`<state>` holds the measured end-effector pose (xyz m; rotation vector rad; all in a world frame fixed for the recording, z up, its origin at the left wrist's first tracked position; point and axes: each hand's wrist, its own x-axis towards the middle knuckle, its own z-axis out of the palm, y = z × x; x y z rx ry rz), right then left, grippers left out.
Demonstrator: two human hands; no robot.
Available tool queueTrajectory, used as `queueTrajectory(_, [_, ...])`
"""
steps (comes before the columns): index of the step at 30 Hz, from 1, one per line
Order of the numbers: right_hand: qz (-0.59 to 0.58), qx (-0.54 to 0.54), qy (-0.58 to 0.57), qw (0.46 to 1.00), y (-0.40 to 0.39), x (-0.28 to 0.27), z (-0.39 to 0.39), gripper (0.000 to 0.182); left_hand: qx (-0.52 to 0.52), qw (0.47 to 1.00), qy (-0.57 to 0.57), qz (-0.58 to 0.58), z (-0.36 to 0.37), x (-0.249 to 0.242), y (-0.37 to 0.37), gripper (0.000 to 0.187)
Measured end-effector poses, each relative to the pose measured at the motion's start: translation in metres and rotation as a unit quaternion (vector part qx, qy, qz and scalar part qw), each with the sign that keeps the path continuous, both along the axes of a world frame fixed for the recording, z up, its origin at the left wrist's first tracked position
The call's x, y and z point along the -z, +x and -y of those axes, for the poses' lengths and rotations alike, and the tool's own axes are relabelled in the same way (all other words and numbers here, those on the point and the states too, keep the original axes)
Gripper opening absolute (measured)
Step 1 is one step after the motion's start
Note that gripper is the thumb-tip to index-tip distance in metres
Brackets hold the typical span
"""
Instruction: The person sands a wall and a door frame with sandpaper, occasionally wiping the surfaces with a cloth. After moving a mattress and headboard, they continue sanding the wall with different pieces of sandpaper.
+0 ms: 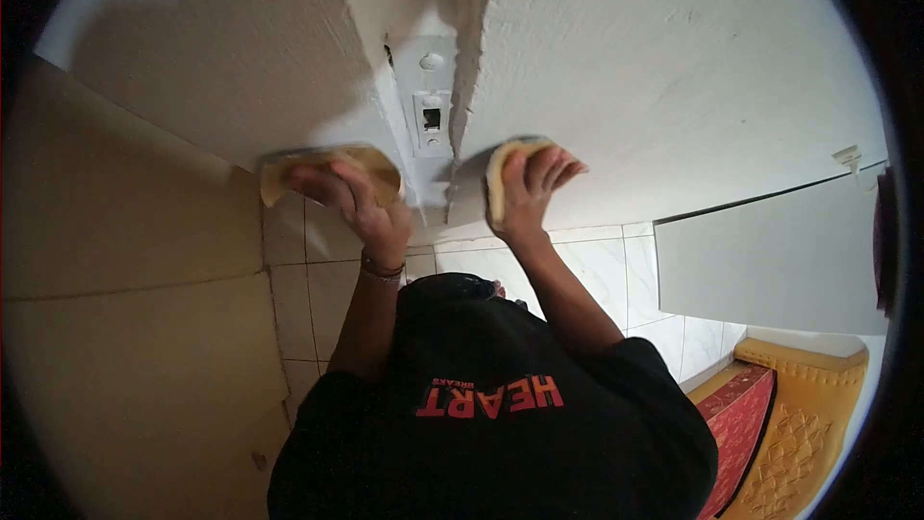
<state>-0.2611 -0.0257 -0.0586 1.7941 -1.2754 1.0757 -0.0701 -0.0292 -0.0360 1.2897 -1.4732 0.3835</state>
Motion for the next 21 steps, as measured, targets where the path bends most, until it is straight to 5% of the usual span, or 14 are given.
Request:
queueTrajectory(2, [0.059,0.042,0.093,0.993,-0.030,0.009,-0.017,0.056,-0.008,0.999,0.012,0.047,0.004,0.014,0.020,0.064])
queueTrajectory(3, [0.165,0.080,0.077,0.980,-0.045,0.015,-0.007,0.056,0.067,0.991,0.030,-0.110,0.009,0.020,0.039,0.065])
queueTrajectory(4, [0.144,0.090,-0.008,0.985,-0.052,-0.029,-0.005,0.057,0.138,0.953,0.050,-0.264,0.007,0.023,0.048,0.066])
queueTrajectory(5, [0.359,-0.039,0.022,0.932,-0.059,-0.051,-0.004,0.056,0.210,0.862,0.076,-0.456,0.000,-0.012,0.036,0.068])
queueTrajectory(6, [0.551,-0.164,0.046,0.817,-0.064,-0.063,-0.001,0.054,0.209,0.862,0.075,-0.455,0.003,-0.018,0.035,0.068])
queueTrajectory(7, [0.250,-0.010,-0.036,0.968,-0.068,-0.064,0.006,0.054,0.169,0.906,0.031,-0.386,0.012,-0.021,0.033,0.066])
queueTrajectory(8, [-0.087,0.145,-0.112,0.979,-0.071,-0.064,0.010,0.053,0.128,0.941,-0.014,-0.314,0.017,-0.022,0.031,0.065])
queueTrajectory(9, [0.100,0.135,-0.130,0.977,-0.037,-0.079,0.014,0.054,0.127,0.941,-0.016,-0.313,0.015,-0.024,0.020,0.065])
queueTrajectory(10, [0.200,0.049,-0.098,0.974,-0.027,-0.086,0.013,0.058,0.045,0.985,-0.037,-0.160,0.011,-0.026,0.002,0.066])
queueTrajectory(11, [0.162,0.036,-0.065,0.984,-0.024,-0.069,0.008,0.061,-0.041,0.998,-0.057,-0.003,0.008,-0.028,-0.006,0.067])
queueTrajectory(15, [0.116,0.066,0.030,0.991,-0.062,0.014,-0.002,0.064,-0.139,0.987,0.024,0.079,0.001,0.007,0.013,0.058])
queueTrajectory(17, [0.232,0.016,0.004,0.973,-0.063,-0.033,-0.005,0.065,0.085,0.955,-0.006,-0.282,0.007,-0.010,0.029,0.057])
queueTrajectory(20, [0.517,-0.146,-0.031,0.843,-0.060,-0.070,0.008,0.066,0.061,0.935,-0.035,-0.349,0.009,-0.079,0.006,0.057])
queueTrajectory(21, [0.517,-0.147,-0.031,0.843,-0.055,-0.071,0.008,0.066,0.061,0.935,-0.036,-0.348,0.011,-0.066,0.011,0.057])
